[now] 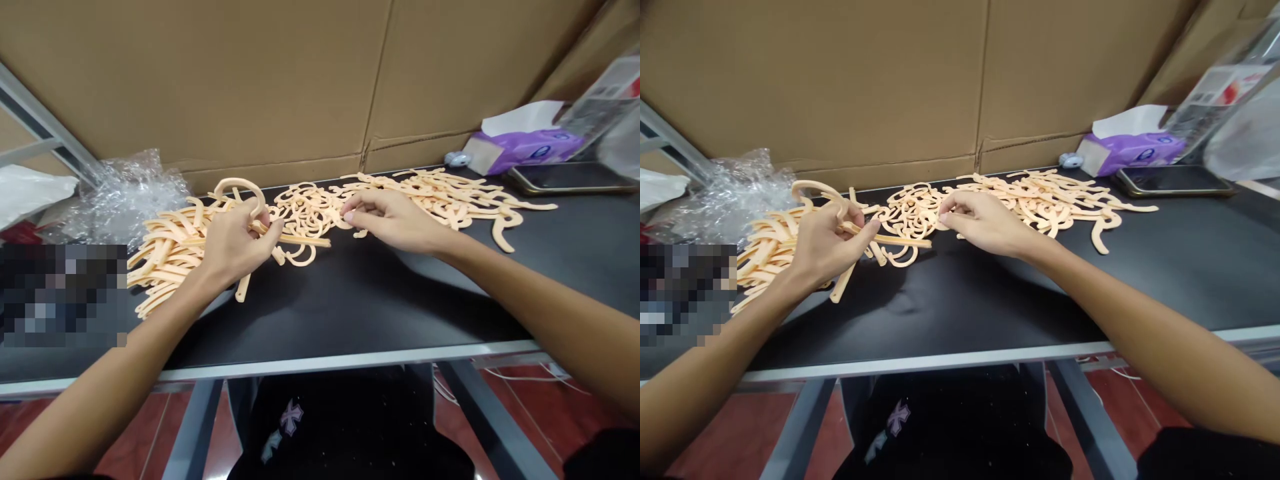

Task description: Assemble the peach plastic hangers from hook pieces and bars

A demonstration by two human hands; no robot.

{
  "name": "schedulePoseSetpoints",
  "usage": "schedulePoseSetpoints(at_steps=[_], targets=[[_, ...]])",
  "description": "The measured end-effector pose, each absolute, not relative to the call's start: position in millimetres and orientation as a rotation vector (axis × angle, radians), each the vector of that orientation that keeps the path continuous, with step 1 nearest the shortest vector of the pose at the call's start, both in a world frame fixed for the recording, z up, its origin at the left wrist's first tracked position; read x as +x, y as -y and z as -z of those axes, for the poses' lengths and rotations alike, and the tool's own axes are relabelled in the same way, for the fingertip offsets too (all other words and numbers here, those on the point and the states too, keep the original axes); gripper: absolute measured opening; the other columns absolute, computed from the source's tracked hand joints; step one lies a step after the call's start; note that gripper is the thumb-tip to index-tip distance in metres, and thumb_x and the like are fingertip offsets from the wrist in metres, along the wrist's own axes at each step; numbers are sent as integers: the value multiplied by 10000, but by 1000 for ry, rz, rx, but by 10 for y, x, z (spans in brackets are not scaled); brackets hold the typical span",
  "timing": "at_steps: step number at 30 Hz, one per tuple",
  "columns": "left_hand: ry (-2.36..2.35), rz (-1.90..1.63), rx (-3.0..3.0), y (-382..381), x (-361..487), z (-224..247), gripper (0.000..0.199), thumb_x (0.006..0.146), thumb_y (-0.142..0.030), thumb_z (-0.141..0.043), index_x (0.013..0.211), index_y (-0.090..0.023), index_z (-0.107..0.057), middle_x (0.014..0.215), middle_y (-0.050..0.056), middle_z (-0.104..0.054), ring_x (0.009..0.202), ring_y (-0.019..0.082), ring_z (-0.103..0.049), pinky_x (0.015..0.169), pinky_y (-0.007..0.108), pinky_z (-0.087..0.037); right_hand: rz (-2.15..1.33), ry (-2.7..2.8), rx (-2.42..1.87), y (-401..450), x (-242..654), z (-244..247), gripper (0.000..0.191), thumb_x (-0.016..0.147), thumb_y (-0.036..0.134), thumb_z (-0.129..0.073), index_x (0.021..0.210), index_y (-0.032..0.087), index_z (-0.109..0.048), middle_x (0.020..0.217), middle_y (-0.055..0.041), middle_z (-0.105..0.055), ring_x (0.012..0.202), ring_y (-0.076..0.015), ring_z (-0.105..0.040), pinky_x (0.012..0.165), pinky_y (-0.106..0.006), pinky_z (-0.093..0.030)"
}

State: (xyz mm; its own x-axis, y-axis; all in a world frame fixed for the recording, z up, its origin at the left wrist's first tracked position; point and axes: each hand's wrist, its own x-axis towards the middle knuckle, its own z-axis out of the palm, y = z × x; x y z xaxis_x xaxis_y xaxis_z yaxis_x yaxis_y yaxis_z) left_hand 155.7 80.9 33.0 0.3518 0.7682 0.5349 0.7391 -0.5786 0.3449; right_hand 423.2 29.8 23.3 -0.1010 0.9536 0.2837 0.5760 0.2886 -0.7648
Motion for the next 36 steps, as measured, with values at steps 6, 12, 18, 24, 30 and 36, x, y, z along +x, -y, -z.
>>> schedulePoseSetpoints(at_steps=[6,12,18,24,30,36], targets=[[-1382,-1024,2552,-756,1586,-411,305,773,-381,-690,598,-217,-502,566,-18,-569,566,148,-517,580,288,-364,-657,2038,-1462,-240,4221,-266,312,875,476,-659,819,178,-726,722,-10,-652,681,-147,-549,649,-302,-340],[-1418,-938,2511,-757,1614,-392,235,733,-282,-655,575,-216,-494,484,-46,-479,513,129,-469,576,287,-371,-686,2182,-1541,-206,4195,-339,264,882,394,-636,776,168,-722,669,11,-608,644,-125,-504,639,-294,-290],[-1461,-925,2522,-746,1633,-403,197,721,-248,-617,587,-215,-475,485,-43,-461,519,136,-464,580,291,-362,-682,2300,-1484,-191,4199,-371,266,904,330,-580,780,158,-741,690,1,-653,630,-118,-524,636,-289,-305],[-1489,-894,2536,-757,1636,-401,189,731,-260,-601,594,-209,-481,477,-46,-430,516,129,-440,576,286,-348,-639,2375,-1463,-189,4216,-382,322,915,399,-590,740,161,-718,604,26,-571,582,-102,-473,626,-285,-290],[-1480,-918,2547,-760,1642,-394,177,721,-258,-590,591,-208,-480,472,-47,-412,519,129,-420,576,284,-338,-615,2384,-1506,-186,4206,-375,328,924,395,-578,731,160,-699,603,22,-565,583,-101,-469,640,-288,-293],[-1483,-891,2535,-749,1641,-399,191,720,-250,-592,586,-213,-460,468,-51,-396,495,124,-394,572,294,-329,-575,2366,-1584,-168,4178,-369,329,932,411,-584,740,174,-705,615,12,-590,602,-116,-488,619,-291,-286]])
